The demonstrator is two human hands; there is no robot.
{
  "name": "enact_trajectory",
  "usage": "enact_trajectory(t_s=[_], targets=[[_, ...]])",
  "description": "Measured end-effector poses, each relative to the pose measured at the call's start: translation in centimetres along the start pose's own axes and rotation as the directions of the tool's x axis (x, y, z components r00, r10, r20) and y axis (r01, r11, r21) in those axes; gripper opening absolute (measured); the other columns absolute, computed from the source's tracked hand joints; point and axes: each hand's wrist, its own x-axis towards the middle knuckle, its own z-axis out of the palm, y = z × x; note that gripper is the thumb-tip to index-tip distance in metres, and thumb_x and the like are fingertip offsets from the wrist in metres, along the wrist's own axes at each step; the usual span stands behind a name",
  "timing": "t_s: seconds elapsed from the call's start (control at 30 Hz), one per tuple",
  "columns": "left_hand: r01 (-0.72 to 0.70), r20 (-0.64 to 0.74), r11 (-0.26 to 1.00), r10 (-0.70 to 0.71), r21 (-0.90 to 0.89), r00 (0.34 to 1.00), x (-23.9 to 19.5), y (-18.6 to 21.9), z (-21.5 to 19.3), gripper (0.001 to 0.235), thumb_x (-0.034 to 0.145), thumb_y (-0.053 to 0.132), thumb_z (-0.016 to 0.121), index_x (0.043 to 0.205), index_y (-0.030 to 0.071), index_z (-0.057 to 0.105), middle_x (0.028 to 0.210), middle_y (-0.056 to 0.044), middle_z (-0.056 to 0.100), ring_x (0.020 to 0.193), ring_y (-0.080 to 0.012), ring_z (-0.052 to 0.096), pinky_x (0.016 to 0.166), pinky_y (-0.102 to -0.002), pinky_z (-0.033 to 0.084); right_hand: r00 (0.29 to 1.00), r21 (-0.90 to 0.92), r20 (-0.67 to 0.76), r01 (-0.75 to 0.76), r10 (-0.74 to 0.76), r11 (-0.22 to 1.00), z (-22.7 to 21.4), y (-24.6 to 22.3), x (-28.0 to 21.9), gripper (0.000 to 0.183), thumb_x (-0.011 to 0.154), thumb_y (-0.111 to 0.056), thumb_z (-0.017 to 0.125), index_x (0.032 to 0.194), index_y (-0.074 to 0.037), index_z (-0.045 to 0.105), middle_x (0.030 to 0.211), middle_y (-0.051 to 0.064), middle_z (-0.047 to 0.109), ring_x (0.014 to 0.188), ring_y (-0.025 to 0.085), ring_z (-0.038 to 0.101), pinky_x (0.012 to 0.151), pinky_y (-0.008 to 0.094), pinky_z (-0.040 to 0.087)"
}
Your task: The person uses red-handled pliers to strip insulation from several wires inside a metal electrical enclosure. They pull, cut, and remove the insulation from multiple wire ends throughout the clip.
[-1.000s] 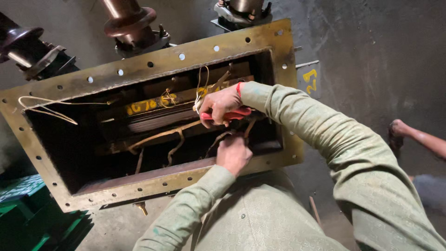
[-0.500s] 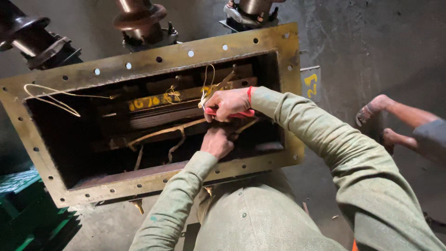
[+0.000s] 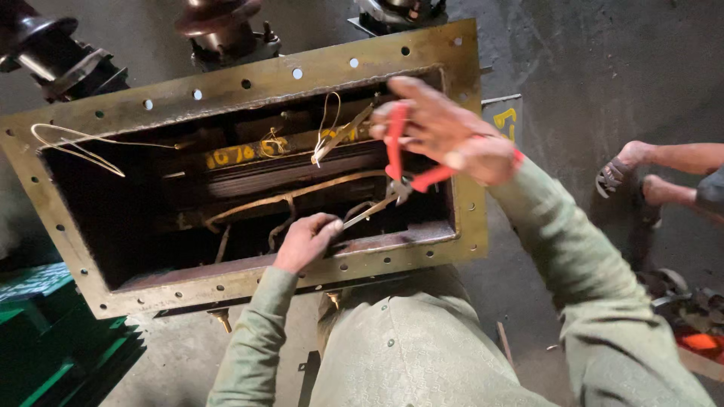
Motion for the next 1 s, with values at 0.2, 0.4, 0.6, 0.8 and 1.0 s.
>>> enact_trajectory(t_s=[0.2, 0.4, 0.6, 0.8, 1.0], targets=[[-0.151, -0.067, 0.964, 0.169, 0.221, 0.983, -0.4, 1.6, 1.6, 0.029, 0.089, 0.033, 0.072, 0.097, 0.006, 0.078, 0.091, -0.017, 0.074, 0.086, -0.0312, 0.071, 0.077, -0.041, 0.055, 0.868, 0.098, -0.274, 0.454, -0.414, 0.886, 5.1, -0.1, -8.4, 0.067, 0.079, -0.017, 0.063, 0.144, -0.006, 0.059, 0.112, 0.016, 0.068, 0.110, 0.029, 0.067, 0.123, 0.066, 0.040], [-0.119, -0.084, 0.961, 0.144, 0.250, 0.986, -1.1, 5.4, 2.6, 0.028, 0.088, 0.034, 0.072, 0.091, 0.007, 0.077, 0.084, -0.016, 0.071, 0.080, -0.0320, 0.070, 0.073, -0.041, 0.054, 0.694, -0.045, -0.505, 0.573, -0.514, 0.818, 11.1, 1.6, -14.7, 0.028, 0.084, -0.012, 0.063, 0.110, -0.002, 0.066, 0.093, 0.013, 0.064, 0.093, 0.025, 0.063, 0.123, 0.066, 0.039], [-0.172, -0.275, 0.980, 0.195, 0.104, 0.941, -4.1, 7.2, 2.1, 0.026, 0.090, 0.029, 0.072, 0.098, 0.005, 0.075, 0.087, -0.014, 0.072, 0.080, -0.0255, 0.072, 0.073, -0.037, 0.056, 0.635, -0.333, -0.499, 0.487, -0.589, 0.808, 18.1, 3.5, -16.4, 0.019, 0.085, -0.015, 0.064, 0.100, -0.004, 0.059, 0.090, 0.012, 0.062, 0.093, 0.026, 0.063, 0.122, 0.063, 0.042], [-0.060, -0.120, 0.686, -0.040, -0.725, 0.992, -14.3, 9.6, 5.0, 0.038, 0.095, 0.024, 0.057, 0.128, 0.006, 0.058, 0.102, -0.012, 0.067, 0.085, -0.0282, 0.069, 0.071, -0.044, 0.060, 0.526, -0.636, -0.279, 0.526, -0.803, 0.565, 24.7, 7.5, -15.8, 0.017, 0.095, -0.020, 0.063, 0.102, -0.008, 0.052, 0.097, 0.010, 0.063, 0.096, 0.024, 0.068, 0.116, 0.061, 0.048], [-0.052, -0.025, -0.196, -0.141, -0.979, 0.990, -16.1, 11.6, 8.3, 0.027, 0.103, 0.027, 0.056, 0.115, 0.002, 0.055, 0.090, -0.009, 0.060, 0.076, -0.0209, 0.060, 0.073, -0.039, 0.053, 0.791, -0.707, 0.198, 0.524, -0.579, 0.475, 23.7, 9.5, -15.8, 0.016, 0.100, -0.008, 0.059, 0.114, -0.004, 0.058, 0.125, 0.018, 0.062, 0.125, 0.039, 0.066, 0.121, 0.064, 0.046]])
